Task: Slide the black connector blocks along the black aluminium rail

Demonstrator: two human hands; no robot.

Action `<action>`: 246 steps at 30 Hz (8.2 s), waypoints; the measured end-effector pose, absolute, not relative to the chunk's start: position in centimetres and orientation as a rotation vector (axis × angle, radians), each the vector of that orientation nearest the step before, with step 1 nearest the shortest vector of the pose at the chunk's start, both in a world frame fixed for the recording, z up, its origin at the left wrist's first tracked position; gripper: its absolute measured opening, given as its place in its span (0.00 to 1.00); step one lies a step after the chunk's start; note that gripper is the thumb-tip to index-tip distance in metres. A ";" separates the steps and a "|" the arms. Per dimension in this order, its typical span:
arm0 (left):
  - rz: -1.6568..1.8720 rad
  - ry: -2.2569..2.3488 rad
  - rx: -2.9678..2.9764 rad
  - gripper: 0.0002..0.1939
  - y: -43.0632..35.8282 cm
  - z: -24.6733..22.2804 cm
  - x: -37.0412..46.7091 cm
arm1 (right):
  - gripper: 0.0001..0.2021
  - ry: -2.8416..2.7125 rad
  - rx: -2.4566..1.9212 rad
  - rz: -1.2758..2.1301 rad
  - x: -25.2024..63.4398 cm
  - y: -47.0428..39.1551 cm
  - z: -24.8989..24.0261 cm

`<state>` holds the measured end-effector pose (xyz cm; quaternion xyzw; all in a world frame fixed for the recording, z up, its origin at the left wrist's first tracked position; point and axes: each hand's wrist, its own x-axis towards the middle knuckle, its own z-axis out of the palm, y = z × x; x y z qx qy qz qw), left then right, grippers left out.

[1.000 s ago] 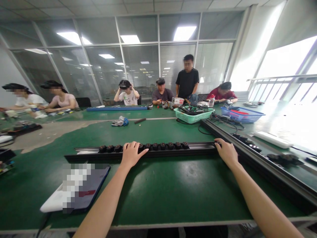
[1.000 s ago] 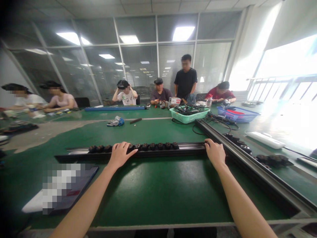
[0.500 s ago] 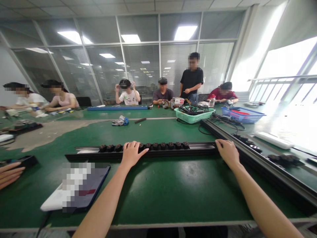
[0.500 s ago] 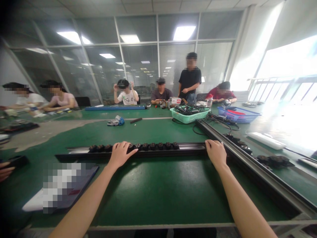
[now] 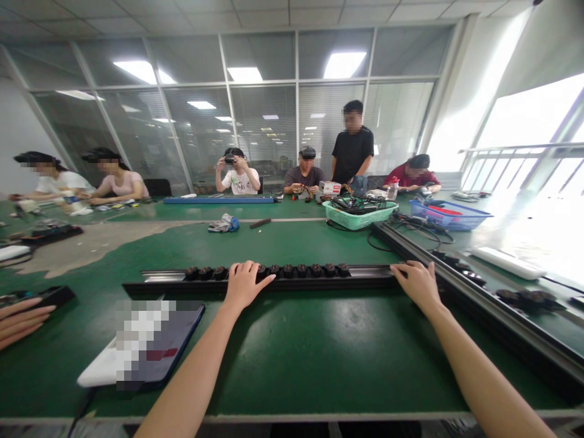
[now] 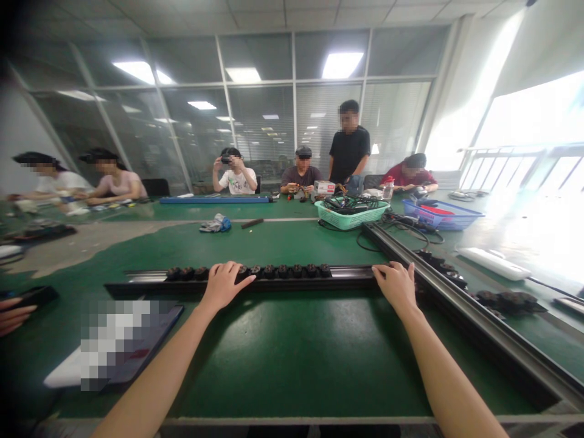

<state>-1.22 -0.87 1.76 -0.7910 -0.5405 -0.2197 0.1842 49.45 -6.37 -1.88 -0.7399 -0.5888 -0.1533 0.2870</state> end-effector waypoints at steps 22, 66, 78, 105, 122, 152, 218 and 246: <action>-0.639 -1.514 -2.234 0.36 -0.6 1.5 -1.3 | 0.24 -1.547 -2.026 -0.429 50.5 -6.1 -2.4; -0.608 -1.536 -2.241 0.40 -0.5 1.3 -1.0 | 0.19 -1.468 -2.005 -0.412 51.7 -6.6 -1.8; -0.616 -1.557 -2.244 0.38 -0.4 1.3 -0.8 | 0.22 -1.470 -2.103 -0.480 52.1 -6.5 -2.3; -0.617 -1.553 -2.255 0.38 -0.3 1.1 -0.9 | 0.26 -1.520 -2.149 -0.408 52.2 -5.6 -3.2; -0.612 -1.550 -2.242 0.36 -0.4 1.2 -1.0 | 0.24 -1.938 -1.424 -0.423 42.3 -6.0 -2.2; -0.630 -1.550 -2.261 0.37 -0.4 1.2 -1.0 | 0.25 -2.114 -1.377 -0.562 36.8 -7.2 -2.5; -0.633 -1.544 -2.264 0.38 -0.2 1.0 -1.0 | 0.20 -2.078 -1.416 -0.847 37.0 -7.2 -1.9; -0.605 -1.559 -2.244 0.37 0.0 0.8 -1.1 | 0.20 -2.055 -1.452 -0.799 38.7 -6.8 -2.1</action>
